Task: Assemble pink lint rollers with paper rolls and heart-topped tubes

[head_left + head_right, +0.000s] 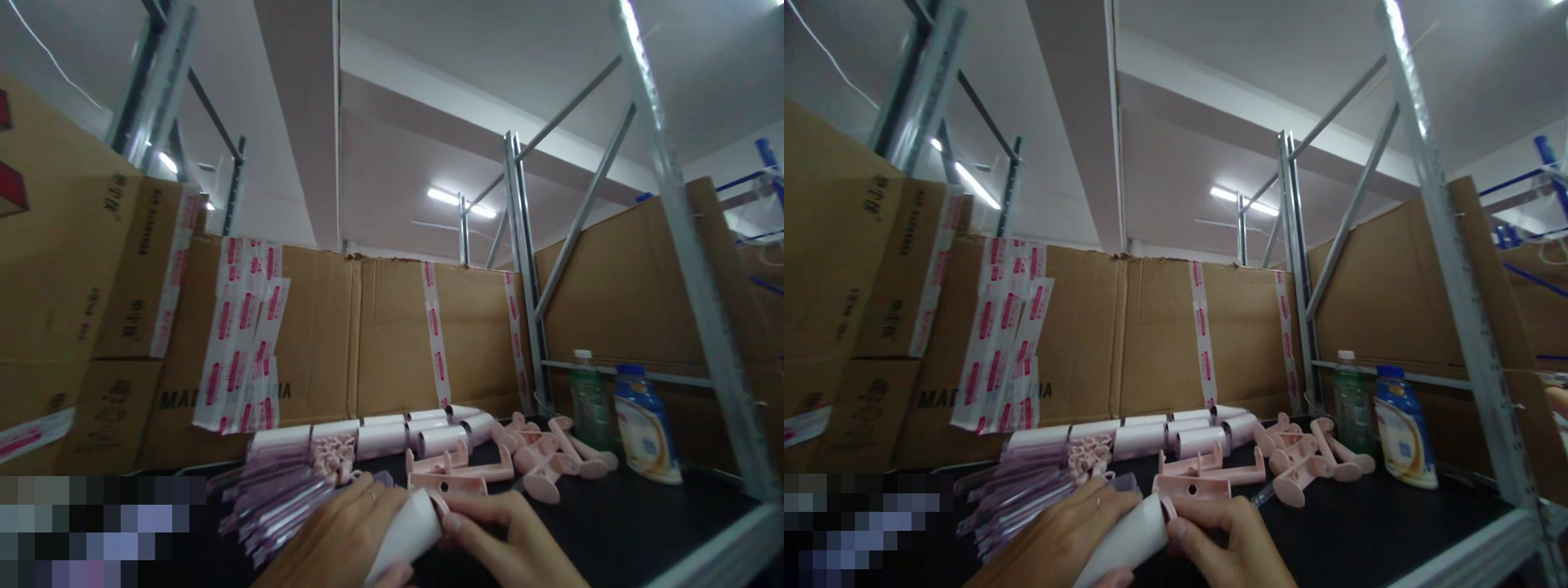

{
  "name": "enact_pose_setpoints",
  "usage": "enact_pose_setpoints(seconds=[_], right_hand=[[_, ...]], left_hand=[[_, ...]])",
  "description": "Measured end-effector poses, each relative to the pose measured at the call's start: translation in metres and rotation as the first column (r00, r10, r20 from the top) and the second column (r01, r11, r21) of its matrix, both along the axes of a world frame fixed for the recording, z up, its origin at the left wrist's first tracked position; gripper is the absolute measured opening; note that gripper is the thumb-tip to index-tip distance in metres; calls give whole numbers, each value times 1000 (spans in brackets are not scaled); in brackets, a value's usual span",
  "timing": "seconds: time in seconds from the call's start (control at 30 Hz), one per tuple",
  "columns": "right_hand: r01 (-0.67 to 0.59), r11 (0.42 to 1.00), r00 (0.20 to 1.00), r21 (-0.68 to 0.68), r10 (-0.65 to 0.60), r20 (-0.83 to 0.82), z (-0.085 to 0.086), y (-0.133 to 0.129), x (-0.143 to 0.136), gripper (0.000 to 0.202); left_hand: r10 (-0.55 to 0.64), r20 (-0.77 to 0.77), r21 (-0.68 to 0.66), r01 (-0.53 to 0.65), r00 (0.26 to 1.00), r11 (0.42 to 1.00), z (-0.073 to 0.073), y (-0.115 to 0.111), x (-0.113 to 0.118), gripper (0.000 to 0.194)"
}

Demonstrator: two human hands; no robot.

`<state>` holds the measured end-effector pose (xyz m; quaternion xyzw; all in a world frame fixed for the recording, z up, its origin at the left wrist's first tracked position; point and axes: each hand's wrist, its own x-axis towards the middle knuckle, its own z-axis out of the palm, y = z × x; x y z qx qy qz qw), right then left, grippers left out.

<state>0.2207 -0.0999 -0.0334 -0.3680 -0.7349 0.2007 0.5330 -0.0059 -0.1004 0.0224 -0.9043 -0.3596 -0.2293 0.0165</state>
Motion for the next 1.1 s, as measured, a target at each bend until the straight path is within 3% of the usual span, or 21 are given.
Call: enact_pose_setpoints(seconds=[0.17,0.4,0.6,0.73,0.97,1.1], right_hand=[[-75,996,990,56,81,-112,25,2,-20,29],[-41,970,999,241,45,-11,44,17,-43,24],[25,911,952,412,-147,268,29,28,-47,36],[40,876,907,481,-233,349,18,34,-45,46],[30,912,935,409,-170,311,26,20,-52,44],[39,961,990,272,-75,123,12,22,-48,57]], left_hand=[[15,166,-49,-7,986,999,2,11,-2,55],[43,269,-96,-18,962,995,3,20,-7,76],[-61,237,-137,96,970,986,-3,40,-13,77],[-61,248,-148,100,967,984,-8,47,-13,81],[-2,322,-75,28,947,997,-4,25,-9,74],[7,285,-69,14,959,998,-2,22,-14,75]])
